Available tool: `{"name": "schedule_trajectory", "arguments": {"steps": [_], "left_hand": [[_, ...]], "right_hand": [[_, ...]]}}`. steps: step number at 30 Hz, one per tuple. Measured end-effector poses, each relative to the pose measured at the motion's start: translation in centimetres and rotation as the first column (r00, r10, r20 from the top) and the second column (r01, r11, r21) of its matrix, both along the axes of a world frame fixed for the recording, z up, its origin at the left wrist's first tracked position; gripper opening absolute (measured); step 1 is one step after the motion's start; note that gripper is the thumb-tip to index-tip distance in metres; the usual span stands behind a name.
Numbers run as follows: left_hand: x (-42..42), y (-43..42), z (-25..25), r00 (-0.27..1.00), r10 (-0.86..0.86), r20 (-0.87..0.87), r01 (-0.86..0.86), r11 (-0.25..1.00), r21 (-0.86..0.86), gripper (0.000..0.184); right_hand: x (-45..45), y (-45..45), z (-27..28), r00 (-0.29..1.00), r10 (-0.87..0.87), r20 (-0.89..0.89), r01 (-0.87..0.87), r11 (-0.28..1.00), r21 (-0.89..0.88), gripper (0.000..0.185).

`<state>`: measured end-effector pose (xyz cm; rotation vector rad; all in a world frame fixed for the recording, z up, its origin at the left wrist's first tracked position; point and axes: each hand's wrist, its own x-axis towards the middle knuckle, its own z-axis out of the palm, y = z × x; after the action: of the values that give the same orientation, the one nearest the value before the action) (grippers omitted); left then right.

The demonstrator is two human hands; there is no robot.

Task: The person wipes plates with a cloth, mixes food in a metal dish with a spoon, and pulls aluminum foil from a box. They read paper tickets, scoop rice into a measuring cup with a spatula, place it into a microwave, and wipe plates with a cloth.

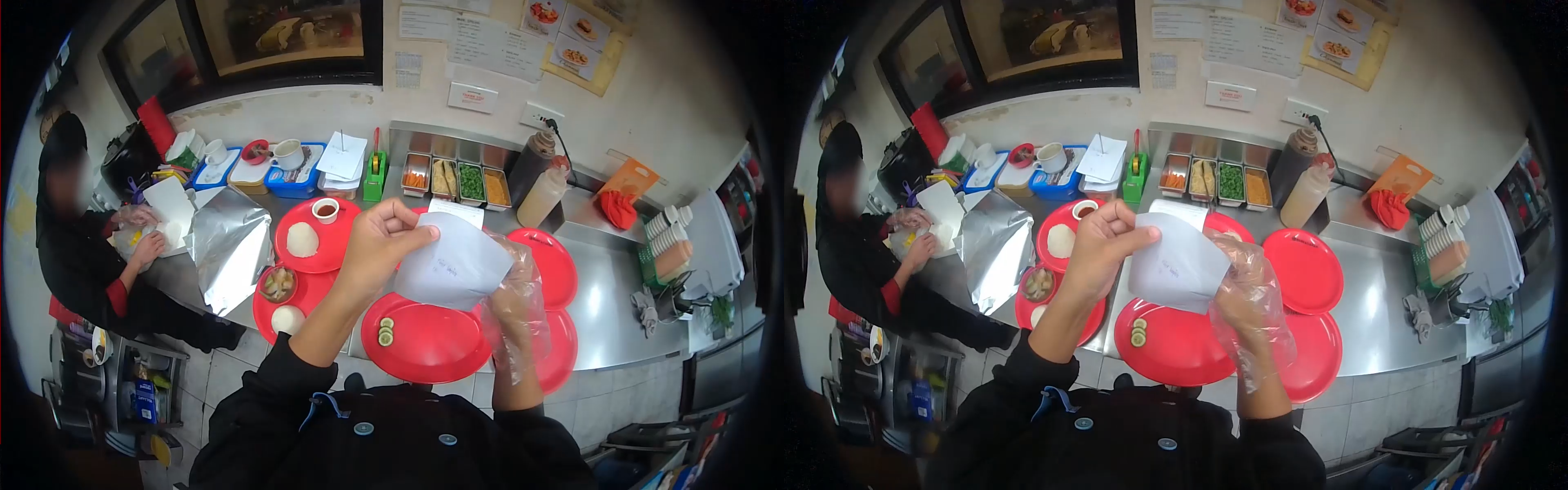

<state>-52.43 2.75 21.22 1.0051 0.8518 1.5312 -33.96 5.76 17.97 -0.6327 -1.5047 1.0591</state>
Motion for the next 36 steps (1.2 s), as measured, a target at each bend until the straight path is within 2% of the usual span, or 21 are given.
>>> {"name": "schedule_trajectory", "arguments": {"steps": [2,3,5,6,7,8,9,10,12,13,15,19,21,25,27,31,33,34,36], "left_hand": [[0.1,-0.5,-0.4,0.987,0.155,-0.042,-0.154,0.988,0.017,0.023],[0.1,-0.7,-0.6,0.987,0.157,-0.039,-0.156,0.988,0.014,0.023],[0.1,-1.0,-0.9,0.958,0.271,-0.096,-0.265,0.961,0.075,0.037],[0.0,-1.2,-1.1,0.957,0.274,-0.092,-0.269,0.961,0.072,0.037],[0.0,-1.4,-1.5,0.974,0.201,-0.104,-0.195,0.979,0.063,0.047],[-0.1,-1.6,-1.7,0.985,0.125,-0.118,-0.119,0.992,0.051,0.057],[0.0,-1.8,-1.5,0.994,0.082,-0.073,-0.079,0.996,0.036,0.061],[-0.1,-2.0,-1.4,0.994,0.082,-0.071,-0.08,0.996,0.029,0.061],[-0.3,-2.1,-1.2,0.994,0.107,0.001,-0.107,0.994,0.013,0.054],[-0.4,-2.1,-1.3,0.994,0.109,0.003,-0.109,0.994,0.01,0.054],[-0.5,-2.2,-1.5,0.987,0.121,-0.103,-0.112,0.99,0.088,0.053],[-0.6,-2.3,-1.8,0.985,0.019,-0.169,-0.012,0.999,0.037,0.047],[-0.8,-2.1,-2.7,0.991,-0.025,-0.132,0.027,1.0,0.015,0.042],[-1.6,-1.6,-3.8,0.977,0.006,-0.211,-0.015,0.999,-0.039,0.037],[-0.7,-2.0,-3.2,0.944,0.052,-0.325,-0.07,0.997,-0.044,0.036],[0.0,-1.8,-3.6,0.954,0.186,-0.234,-0.189,0.982,0.012,0.033],[-0.2,-1.4,-4.2,0.957,0.167,-0.235,-0.171,0.985,0.006,0.035],[-0.3,-1.3,-4.5,0.96,0.149,-0.236,-0.154,0.988,-0.001,0.037],[-0.6,-1.1,-5.1,0.964,0.109,-0.241,-0.114,0.993,-0.008,0.036]], "right_hand": [[-0.9,-1.4,1.3,0.948,0.032,-0.316,-0.14,0.936,-0.323,0.023],[-1.0,-1.5,1.4,0.949,0.034,-0.313,-0.14,0.935,-0.325,0.023],[-0.9,-1.4,1.6,0.891,0.132,-0.435,-0.339,0.829,-0.444,0.024],[-1.3,-1.8,1.7,0.893,0.134,-0.431,-0.34,0.827,-0.447,0.024],[-2.0,-2.5,1.6,0.987,0.044,-0.152,-0.09,0.946,-0.31,0.022],[-2.4,-3.0,1.5,0.987,-0.112,0.111,0.123,0.988,-0.093,0.023],[-2.5,-2.7,1.0,0.997,-0.078,0.02,0.079,0.992,-0.102,0.026],[-2.3,-2.8,0.9,0.997,-0.076,0.023,0.079,0.991,-0.108,0.026],[-2.0,-2.8,1.0,0.999,0.025,0.023,-0.016,0.941,-0.339,0.027],[-2.2,-3.2,1.4,0.999,0.027,0.026,-0.016,0.94,-0.341,0.027],[-2.9,-4.2,2.4,0.992,-0.042,-0.116,-0.014,0.898,-0.44,0.024],[-2.4,-3.0,1.0,0.997,-0.069,-0.02,0.059,0.948,-0.313,0.023],[-2.4,-2.9,0.3,0.973,-0.205,0.102,0.228,0.912,-0.339,0.024],[-2.9,-3.2,0.8,0.975,-0.215,0.053,0.215,0.867,-0.45,0.025],[-3.2,-3.4,1.2,0.979,-0.198,-0.045,0.154,0.87,-0.469,0.027],[-3.1,-3.1,1.0,0.977,-0.211,-0.041,0.159,0.837,-0.523,0.028],[-2.7,-2.2,-0.2,0.974,-0.193,0.119,0.22,0.929,-0.297,0.026],[-2.6,-2.2,-0.1,0.974,-0.193,0.119,0.22,0.929,-0.298,0.026],[-2.5,-2.4,0.4,0.997,-0.054,0.056,0.072,0.907,-0.414,0.026]]}}
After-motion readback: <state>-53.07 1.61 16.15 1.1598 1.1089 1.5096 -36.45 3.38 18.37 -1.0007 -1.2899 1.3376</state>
